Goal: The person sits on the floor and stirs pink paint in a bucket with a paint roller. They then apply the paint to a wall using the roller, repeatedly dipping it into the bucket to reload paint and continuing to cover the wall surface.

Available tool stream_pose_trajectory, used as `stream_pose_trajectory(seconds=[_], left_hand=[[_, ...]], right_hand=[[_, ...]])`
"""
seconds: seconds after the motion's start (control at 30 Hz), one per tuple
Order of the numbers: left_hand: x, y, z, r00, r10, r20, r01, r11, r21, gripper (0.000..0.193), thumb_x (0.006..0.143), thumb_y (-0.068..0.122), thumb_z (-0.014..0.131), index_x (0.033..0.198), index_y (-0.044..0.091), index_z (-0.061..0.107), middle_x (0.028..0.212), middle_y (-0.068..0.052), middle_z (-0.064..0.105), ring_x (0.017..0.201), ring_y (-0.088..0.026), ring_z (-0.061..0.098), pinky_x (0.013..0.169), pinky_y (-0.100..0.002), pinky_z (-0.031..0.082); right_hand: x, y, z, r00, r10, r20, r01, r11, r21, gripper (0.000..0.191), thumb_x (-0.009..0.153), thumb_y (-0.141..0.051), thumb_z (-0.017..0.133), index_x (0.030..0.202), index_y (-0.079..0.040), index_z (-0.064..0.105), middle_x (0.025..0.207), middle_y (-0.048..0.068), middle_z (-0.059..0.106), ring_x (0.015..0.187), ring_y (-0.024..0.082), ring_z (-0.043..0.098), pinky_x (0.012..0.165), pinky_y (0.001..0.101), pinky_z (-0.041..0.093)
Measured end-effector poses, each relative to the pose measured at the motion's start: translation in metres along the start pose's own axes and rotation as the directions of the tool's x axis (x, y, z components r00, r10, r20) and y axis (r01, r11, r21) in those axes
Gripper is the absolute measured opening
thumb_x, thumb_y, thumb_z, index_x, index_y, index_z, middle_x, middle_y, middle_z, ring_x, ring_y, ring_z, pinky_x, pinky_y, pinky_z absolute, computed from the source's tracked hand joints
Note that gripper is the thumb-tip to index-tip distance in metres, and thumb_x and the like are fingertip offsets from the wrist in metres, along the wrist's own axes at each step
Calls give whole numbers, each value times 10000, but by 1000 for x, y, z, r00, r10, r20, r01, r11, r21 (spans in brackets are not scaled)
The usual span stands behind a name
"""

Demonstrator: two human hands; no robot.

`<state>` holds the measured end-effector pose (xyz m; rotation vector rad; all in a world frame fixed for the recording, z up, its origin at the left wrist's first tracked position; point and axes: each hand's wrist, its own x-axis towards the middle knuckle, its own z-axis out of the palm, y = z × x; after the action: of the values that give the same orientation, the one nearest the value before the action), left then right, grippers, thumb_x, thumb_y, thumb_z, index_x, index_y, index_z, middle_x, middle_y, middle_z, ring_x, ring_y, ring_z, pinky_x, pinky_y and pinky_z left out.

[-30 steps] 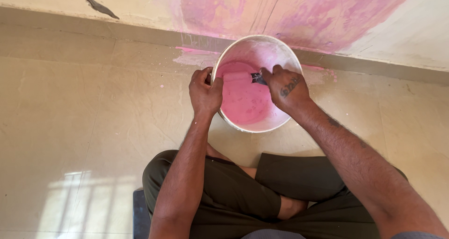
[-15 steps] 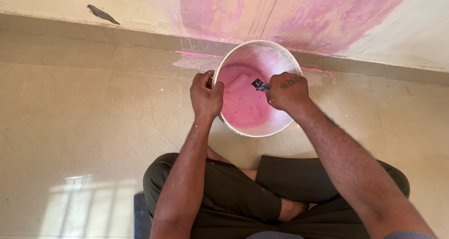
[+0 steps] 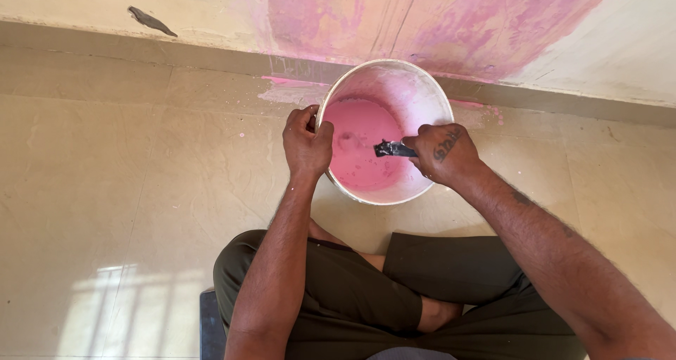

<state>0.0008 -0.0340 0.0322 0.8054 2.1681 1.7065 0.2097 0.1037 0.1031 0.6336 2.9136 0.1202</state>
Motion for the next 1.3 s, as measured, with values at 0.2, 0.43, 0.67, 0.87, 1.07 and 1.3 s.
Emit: stream_pose_trajectory(seconds=[0.2, 0.43, 0.67, 0.87, 1.07, 1.3], left_hand=[[-1, 0, 1, 999, 36, -3, -36, 999, -15, 370, 806, 125, 663, 1149, 1, 724, 891, -50, 548, 730, -155, 545, 683, -328, 491], [-3, 2, 1, 999, 45, 25, -44, 998, -40, 373, 812, 126, 656, 1151, -16, 717, 910, -49, 557, 749, -153, 546, 686, -327, 491], [-4, 5, 2, 997, 68, 32, -66, 997, -45, 380, 808, 119, 654, 1158, -15, 718, 911, -54, 558, 748, -155, 551, 688, -320, 493], [-6, 10, 3, 998, 55, 39, -54, 998, -27, 391, 795, 124, 652, 1157, -6, 723, 909, -57, 556, 729, -160, 554, 669, -323, 489], [-8, 14, 3, 998, 41, 50, -41, 999, -10, 403, 791, 135, 658, 1165, -3, 719, 901, -58, 554, 716, -159, 552, 655, -329, 483], [-9, 14, 5, 996, 70, 47, -69, 997, -19, 404, 792, 131, 661, 1167, -10, 715, 909, -58, 564, 723, -158, 568, 665, -320, 493]], right_hand=[[1, -1, -2, 1000, -9, 20, 9, 1000, 16, 336, 837, -291, 745, 1113, -114, 669, 887, 71, 733, 864, 281, 723, 748, 447, 580], [3, -7, -26, 981, 15, 195, -28, 997, 67, 205, 926, -390, 686, 1050, -242, 756, 793, 66, 743, 778, 296, 727, 749, 470, 570], [9, 1, -40, 989, -26, 149, 39, 996, -85, 142, 853, -345, 729, 935, -243, 784, 777, 37, 742, 782, 256, 724, 726, 436, 575], [11, 6, -33, 998, -36, 42, 42, 986, -160, 124, 880, -245, 689, 958, -197, 772, 766, 69, 729, 735, 272, 716, 651, 432, 569], [13, 7, -27, 999, -47, -22, 42, 982, -182, 193, 942, -235, 632, 1068, -142, 746, 758, 104, 711, 694, 283, 716, 582, 441, 565], [11, 9, -28, 980, -91, -177, 52, 975, -214, 254, 926, -181, 607, 1133, -113, 736, 772, 127, 707, 643, 279, 708, 585, 434, 566]])
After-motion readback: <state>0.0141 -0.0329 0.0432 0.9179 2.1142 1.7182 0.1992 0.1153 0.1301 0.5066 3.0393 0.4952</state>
